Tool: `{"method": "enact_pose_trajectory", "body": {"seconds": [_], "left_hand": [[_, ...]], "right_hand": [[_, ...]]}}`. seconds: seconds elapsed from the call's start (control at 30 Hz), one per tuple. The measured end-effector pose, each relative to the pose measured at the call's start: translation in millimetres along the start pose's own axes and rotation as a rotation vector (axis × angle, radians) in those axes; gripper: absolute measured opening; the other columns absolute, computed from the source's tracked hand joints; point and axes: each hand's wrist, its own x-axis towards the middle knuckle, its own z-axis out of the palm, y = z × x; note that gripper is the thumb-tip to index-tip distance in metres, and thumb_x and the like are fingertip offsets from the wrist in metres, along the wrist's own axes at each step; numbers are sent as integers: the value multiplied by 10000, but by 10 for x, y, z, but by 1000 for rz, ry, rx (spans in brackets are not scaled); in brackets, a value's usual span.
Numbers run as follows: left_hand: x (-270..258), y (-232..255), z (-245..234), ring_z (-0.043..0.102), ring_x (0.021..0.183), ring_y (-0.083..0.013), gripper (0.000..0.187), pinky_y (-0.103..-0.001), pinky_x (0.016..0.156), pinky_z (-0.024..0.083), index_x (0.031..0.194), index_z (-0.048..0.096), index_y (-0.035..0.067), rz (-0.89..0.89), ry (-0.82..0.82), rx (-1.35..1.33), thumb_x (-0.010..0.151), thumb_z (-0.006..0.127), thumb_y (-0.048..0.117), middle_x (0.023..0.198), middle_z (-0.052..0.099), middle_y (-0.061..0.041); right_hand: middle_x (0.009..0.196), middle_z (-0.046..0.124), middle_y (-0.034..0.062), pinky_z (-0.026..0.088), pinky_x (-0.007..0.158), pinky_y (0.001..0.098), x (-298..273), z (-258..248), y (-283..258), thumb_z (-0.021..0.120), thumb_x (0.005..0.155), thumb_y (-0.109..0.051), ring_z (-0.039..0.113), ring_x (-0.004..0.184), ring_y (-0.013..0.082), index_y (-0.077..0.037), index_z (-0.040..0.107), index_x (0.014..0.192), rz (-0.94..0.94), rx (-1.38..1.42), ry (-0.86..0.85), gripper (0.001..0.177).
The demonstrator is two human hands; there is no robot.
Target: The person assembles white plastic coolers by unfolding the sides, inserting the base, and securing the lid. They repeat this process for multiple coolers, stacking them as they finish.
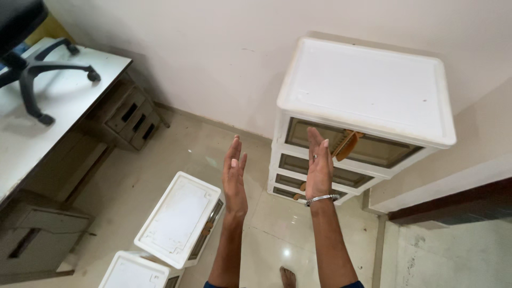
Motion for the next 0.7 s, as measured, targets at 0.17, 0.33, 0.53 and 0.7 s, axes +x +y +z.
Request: {"method": "enact_pose_trajectory", "body": {"seconds": [0.17,0.33,0.53,0.7], "left_hand": [[261,-276,459,232,1599,-309,626,-511,1293,242,1576,330,14,-1,-35,-34,1071,370,382,1683,309,-168],[467,-534,875,263,1583,-307,613,-501,1289,242,1553,369,2,-12,0,-21,1067,378,376,1658,354,-175],[712,-763,1152,307,1561,-302,566,-468,1291,209,1525,422,-15,15,36,34,1063,427,312,1615,431,-179],[986,-858,1187,322,1551,-291,535,-450,1282,194,1503,472,-1,63,27,88,1048,451,281,1596,464,-173]], "right_hand": [[1586,459,134,217,1283,387,379,-349,-236,329,1074,-499,359,1524,241,-41,449,1505,-41,12,51,641],[1573,465,134,269,1268,386,708,-707,-439,340,1072,-478,388,1501,244,-34,440,1498,-39,27,112,623],[1474,573,111,339,1194,367,932,-1206,-728,442,1062,-380,490,1437,222,-56,519,1412,-71,-108,333,482],[1436,587,74,352,1184,357,1107,-1639,-969,511,1051,-271,503,1413,194,-65,527,1384,-127,-158,437,393]]}}
